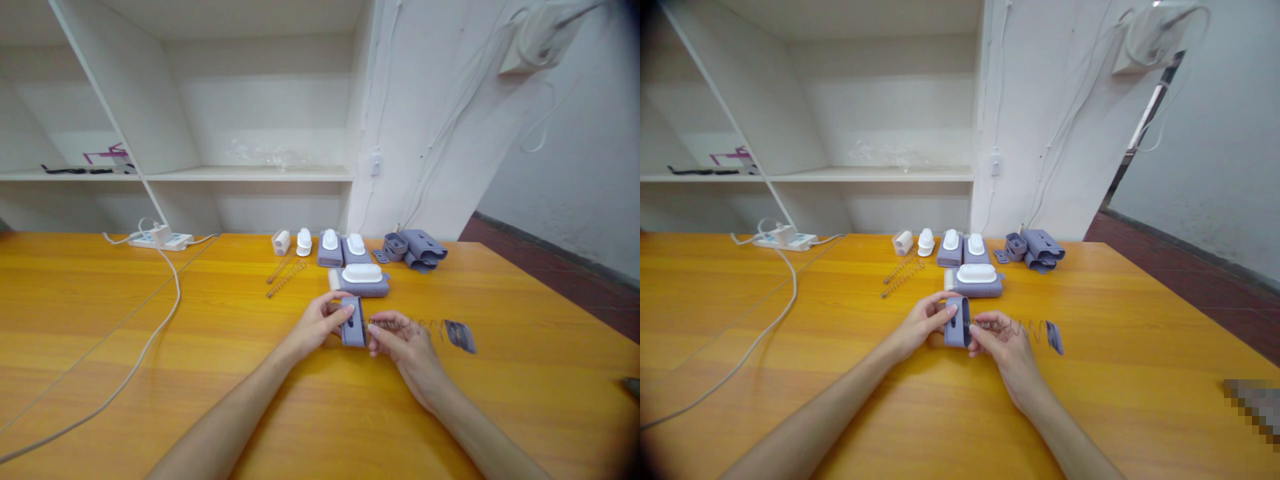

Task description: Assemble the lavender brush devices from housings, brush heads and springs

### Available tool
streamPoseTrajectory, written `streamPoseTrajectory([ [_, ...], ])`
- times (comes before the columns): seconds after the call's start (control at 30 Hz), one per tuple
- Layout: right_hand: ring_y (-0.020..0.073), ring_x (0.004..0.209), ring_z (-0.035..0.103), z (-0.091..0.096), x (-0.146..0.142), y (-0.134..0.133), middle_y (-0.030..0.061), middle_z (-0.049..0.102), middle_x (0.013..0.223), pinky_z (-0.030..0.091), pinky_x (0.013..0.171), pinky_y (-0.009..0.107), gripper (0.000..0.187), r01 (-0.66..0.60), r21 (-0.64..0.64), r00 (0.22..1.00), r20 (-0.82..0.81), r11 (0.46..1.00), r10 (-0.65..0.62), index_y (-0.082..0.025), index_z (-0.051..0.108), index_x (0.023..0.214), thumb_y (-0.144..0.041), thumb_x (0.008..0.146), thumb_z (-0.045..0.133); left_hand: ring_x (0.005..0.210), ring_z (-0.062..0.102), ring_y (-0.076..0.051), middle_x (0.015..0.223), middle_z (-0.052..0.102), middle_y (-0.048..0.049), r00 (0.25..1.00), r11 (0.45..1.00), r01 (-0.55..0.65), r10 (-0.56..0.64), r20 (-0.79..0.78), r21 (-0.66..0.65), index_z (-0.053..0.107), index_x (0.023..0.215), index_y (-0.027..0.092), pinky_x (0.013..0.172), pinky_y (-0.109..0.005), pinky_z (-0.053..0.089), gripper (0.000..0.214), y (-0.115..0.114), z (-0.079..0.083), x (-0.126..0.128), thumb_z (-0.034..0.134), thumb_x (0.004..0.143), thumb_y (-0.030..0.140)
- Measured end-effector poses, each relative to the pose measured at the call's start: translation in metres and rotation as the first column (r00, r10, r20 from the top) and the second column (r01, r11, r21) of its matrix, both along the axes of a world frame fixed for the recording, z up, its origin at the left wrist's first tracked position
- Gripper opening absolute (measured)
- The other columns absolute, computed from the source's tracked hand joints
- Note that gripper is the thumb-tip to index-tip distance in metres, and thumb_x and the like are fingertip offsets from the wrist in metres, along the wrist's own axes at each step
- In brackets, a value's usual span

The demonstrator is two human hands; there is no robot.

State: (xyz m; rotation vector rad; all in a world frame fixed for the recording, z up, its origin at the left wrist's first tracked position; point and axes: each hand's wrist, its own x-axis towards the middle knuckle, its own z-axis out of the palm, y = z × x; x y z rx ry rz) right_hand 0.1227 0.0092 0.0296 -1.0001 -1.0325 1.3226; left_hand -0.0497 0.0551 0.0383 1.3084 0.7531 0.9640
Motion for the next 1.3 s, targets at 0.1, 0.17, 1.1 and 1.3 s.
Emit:
streamPoseTrajectory([
  [0.1,0.0121,0.055,0.056,-0.001,0.002,0.001,-0.0021,0.060,0.064,0.046,0.048,0.023,0.022,0.028,0.022,0.999,-0.029,0.999,-0.028,-0.018,0.058,0.077,-0.031,0.070,0.073,0.063,0.056,-0.010,0.075,0.059,-0.0032,1.000,1.000,0.002,-0.002,0.009,-0.005,0.055,0.109,0.014,0.056,-0.020,0.046,0.051,0.000,0.000,0.000,0.064,0.073,0.048],
  [0.17,0.0110,0.054,0.054,-0.003,0.004,0.003,-0.0031,0.057,0.063,0.044,0.043,0.021,0.022,0.075,0.023,0.996,-0.056,0.997,-0.073,-0.018,0.054,0.072,-0.032,0.071,0.071,0.063,0.056,-0.011,0.076,0.059,-0.0029,1.000,1.000,0.005,-0.004,0.027,-0.031,0.054,0.109,0.015,0.055,-0.021,0.047,0.051,-0.001,-0.001,0.001,0.065,0.072,0.049],
  [1.1,0.0093,0.045,0.049,-0.012,0.008,0.009,-0.0036,0.054,0.056,0.041,0.039,0.020,0.027,0.038,0.074,0.987,0.155,0.997,-0.049,-0.016,0.057,0.086,-0.038,0.075,0.067,0.067,0.059,-0.015,0.084,0.057,-0.0052,0.994,0.981,0.072,-0.055,0.097,-0.181,0.055,0.105,0.016,0.059,-0.034,0.054,0.045,0.000,-0.010,0.009,0.056,0.078,0.052],
  [1.3,0.0101,0.045,0.051,-0.006,0.005,0.007,-0.0018,0.057,0.056,0.042,0.042,0.022,0.027,0.044,0.092,0.979,0.195,0.995,-0.062,-0.016,0.058,0.081,-0.040,0.075,0.066,0.075,0.059,-0.015,0.089,0.057,-0.0049,0.991,0.981,0.082,-0.062,0.116,-0.176,0.051,0.112,0.019,0.064,-0.030,0.052,0.049,-0.002,-0.008,0.007,0.061,0.076,0.049],
])
